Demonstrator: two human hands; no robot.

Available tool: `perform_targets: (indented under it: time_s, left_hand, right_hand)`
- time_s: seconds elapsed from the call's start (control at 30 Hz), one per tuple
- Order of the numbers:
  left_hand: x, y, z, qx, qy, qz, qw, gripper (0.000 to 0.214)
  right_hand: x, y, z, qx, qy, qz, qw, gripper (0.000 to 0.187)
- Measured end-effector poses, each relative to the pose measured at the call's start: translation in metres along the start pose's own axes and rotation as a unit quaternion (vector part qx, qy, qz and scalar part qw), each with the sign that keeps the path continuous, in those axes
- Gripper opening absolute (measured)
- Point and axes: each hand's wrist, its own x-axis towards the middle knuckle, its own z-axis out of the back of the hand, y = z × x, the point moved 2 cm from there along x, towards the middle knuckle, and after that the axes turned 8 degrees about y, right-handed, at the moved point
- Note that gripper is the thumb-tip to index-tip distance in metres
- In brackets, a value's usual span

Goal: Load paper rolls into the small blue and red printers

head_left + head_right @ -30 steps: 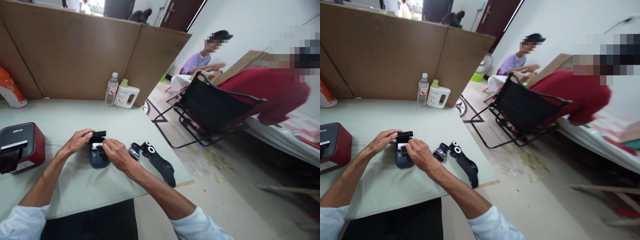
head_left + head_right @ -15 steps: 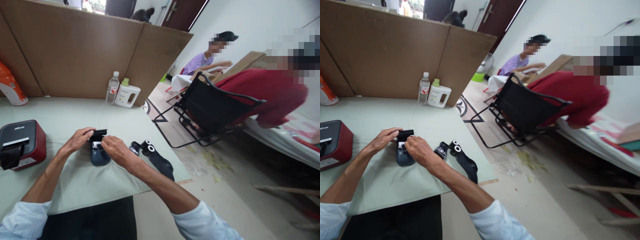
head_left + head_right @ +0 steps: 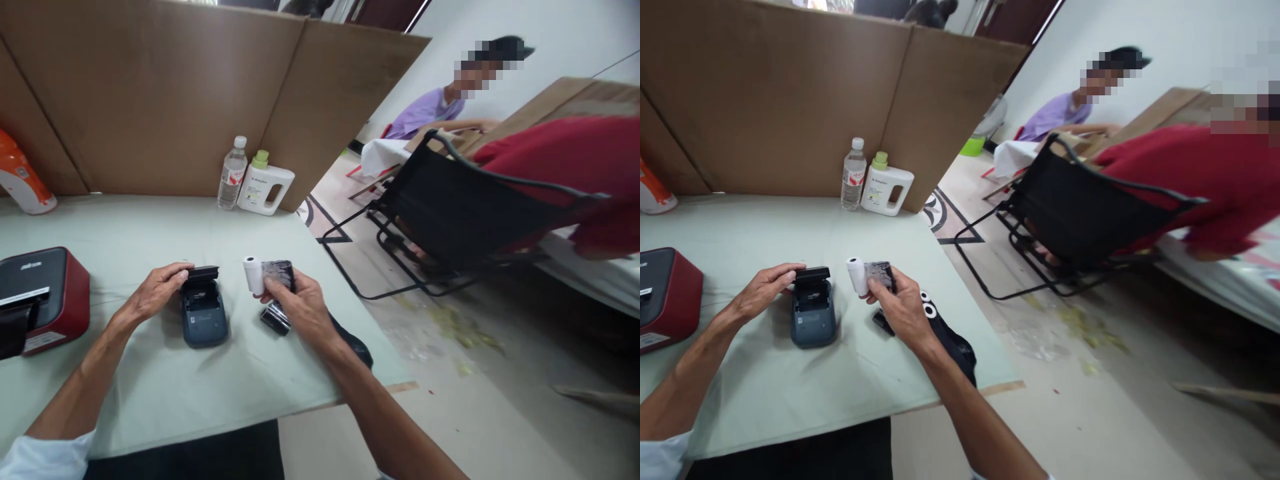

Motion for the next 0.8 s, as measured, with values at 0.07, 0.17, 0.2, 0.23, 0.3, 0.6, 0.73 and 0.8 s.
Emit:
perform_targets:
  time_s: [0.07,0.17,0.2,0.23,0.3,0.6,0.73,0.8]
  left_hand:
    - [-0.001,0.000,0.000,-0.001,-0.002,0.012,1.000,0.061]
    - [-0.001,-0.003,0.001,0.003,-0.006,0.030,1.000,0.058]
    - [-0.002,-0.006,0.001,0.008,-0.008,0.036,0.999,0.057]
    - [-0.002,-0.008,0.001,0.013,-0.011,0.042,0.999,0.057]
    - [-0.002,-0.014,0.001,0.020,-0.018,0.053,0.998,0.058]
    - [-0.001,-0.023,0.000,0.026,-0.026,0.084,0.996,0.054]
    - [-0.001,-0.022,0.000,0.031,-0.022,0.075,0.996,0.055]
    - [-0.001,-0.020,0.000,0.032,-0.019,0.072,0.997,0.057]
  right_hand:
    - [-0.001,-0.009,0.009,0.046,-0.015,-0.046,0.998,0.029]
    - [-0.005,-0.020,0.017,0.076,-0.037,-0.087,0.993,0.031]
    - [-0.006,-0.022,0.019,0.076,-0.042,-0.095,0.992,0.031]
    - [-0.007,-0.023,0.021,0.074,-0.045,-0.099,0.991,0.030]
    - [-0.010,-0.025,0.022,0.071,-0.045,-0.105,0.991,0.029]
    - [-0.020,-0.046,0.008,0.125,-0.002,-0.136,0.983,0.033]
    - [-0.016,-0.040,-0.006,0.156,0.039,-0.139,0.977,0.030]
    - [-0.013,-0.031,-0.012,0.140,0.057,-0.114,0.982,0.025]
